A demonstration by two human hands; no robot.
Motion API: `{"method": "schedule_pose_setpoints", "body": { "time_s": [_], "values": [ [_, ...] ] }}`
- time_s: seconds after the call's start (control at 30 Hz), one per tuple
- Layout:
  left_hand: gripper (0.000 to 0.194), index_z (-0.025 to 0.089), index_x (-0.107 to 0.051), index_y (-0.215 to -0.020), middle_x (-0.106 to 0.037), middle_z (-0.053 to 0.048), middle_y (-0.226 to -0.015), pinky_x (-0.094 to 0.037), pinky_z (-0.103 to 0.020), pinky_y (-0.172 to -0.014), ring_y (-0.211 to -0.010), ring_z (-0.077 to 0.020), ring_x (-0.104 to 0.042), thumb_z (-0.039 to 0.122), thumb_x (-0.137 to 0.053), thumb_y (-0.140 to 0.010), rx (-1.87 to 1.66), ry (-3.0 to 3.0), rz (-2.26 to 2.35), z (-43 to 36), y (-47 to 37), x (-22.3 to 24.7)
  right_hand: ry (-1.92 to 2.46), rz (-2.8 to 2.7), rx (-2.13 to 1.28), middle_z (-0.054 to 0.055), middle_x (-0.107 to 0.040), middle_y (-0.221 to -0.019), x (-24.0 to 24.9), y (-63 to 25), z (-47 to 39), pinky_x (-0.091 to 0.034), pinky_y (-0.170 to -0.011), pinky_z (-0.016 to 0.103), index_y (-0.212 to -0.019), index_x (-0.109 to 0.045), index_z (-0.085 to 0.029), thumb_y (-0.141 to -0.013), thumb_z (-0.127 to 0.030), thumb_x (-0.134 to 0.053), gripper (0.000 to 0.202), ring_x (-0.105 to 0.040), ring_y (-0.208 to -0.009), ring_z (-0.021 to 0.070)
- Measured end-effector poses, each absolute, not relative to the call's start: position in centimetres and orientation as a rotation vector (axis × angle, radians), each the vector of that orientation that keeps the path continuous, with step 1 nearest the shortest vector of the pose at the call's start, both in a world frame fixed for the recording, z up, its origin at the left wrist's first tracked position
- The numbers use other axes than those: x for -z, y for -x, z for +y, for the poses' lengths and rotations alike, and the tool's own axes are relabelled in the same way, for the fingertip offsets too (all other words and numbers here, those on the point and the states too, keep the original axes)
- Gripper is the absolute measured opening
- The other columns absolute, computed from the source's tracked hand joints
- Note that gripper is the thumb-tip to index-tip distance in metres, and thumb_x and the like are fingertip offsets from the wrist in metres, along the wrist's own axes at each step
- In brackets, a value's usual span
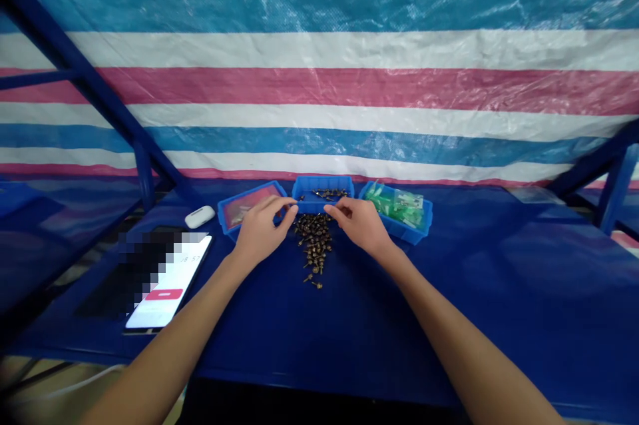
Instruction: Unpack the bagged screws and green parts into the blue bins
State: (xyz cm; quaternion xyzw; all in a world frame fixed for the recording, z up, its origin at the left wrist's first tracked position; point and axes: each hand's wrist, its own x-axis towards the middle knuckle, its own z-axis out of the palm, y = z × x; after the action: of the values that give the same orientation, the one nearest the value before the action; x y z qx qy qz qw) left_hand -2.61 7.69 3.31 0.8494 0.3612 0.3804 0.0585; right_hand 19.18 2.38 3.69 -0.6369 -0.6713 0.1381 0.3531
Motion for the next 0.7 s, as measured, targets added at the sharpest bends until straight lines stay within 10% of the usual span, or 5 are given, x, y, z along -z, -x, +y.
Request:
{"method": "schedule_pose_setpoints", "body": {
  "time_s": [0.23,0.7],
  "values": [
    [0.02,0.02,-0.064,-0.101,-0.066,-0.005,-0.093,-0.049,-0.033,-0.085,-0.094,-0.0196,-0.062,0.026,-0.046,-0.096,-1.115,-2.657,1.076,7.1,2.2,-2.7,1.882,-1.999,-0.084,0.005,-0.072,-0.084,-1.5,-18.8,1.1,-0.043,-0.062,0.028,-0.111,-0.063,-0.023,-0.096,-0.033,-0.046,0.025,-0.066,-0.074,0.0212],
    [0.017,0.021,-0.065,-0.101,-0.067,-0.005,-0.096,-0.049,-0.036,-0.085,-0.094,-0.0206,-0.059,0.026,-0.05,-0.094,-1.081,-2.635,0.949,6.9,1.8,-2.5,1.451,-1.74,-0.583,0.002,-0.07,-0.086,-1.5,-18.9,0.3,-0.053,-0.072,0.03,-0.095,-0.062,-0.021,-0.087,-0.031,-0.06,0.014,-0.067,-0.076,0.0169]
  ]
}}
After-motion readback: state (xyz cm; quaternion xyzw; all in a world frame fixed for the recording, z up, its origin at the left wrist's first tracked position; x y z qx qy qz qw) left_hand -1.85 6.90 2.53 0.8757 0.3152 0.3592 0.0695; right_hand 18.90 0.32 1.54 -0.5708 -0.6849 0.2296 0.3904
